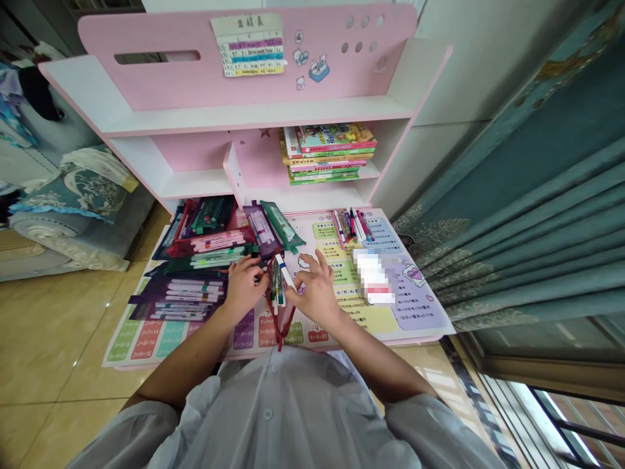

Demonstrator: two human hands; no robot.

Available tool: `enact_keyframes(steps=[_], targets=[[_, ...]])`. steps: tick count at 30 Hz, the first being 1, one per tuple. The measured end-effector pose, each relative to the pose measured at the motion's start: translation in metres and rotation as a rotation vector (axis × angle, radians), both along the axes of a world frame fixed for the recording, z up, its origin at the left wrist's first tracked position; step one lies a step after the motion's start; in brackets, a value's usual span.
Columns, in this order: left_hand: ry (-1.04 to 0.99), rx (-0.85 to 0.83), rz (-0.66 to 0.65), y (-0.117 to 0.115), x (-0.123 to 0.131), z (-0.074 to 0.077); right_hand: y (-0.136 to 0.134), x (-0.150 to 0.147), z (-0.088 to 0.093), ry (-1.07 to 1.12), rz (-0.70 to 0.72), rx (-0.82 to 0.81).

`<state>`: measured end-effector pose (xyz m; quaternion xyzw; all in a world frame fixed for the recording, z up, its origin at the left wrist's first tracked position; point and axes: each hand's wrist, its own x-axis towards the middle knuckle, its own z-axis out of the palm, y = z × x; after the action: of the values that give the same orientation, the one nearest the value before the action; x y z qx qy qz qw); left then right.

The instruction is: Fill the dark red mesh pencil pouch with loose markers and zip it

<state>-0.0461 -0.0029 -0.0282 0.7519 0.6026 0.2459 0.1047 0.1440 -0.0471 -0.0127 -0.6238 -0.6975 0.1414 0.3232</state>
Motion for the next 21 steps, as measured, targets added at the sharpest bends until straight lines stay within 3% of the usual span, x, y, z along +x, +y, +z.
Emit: enact_keyframes(steps=[7, 21], targets=[[0.006, 0.006, -0.005, -0.001, 0.000, 0.000, 0.001, -0.016, 0.000, -0.109, 0.029, -0.079], [0.009, 0.015, -0.003, -0.001, 0.000, 0.000, 0.015, -0.036, -0.009, -0.310, 0.002, -0.083]])
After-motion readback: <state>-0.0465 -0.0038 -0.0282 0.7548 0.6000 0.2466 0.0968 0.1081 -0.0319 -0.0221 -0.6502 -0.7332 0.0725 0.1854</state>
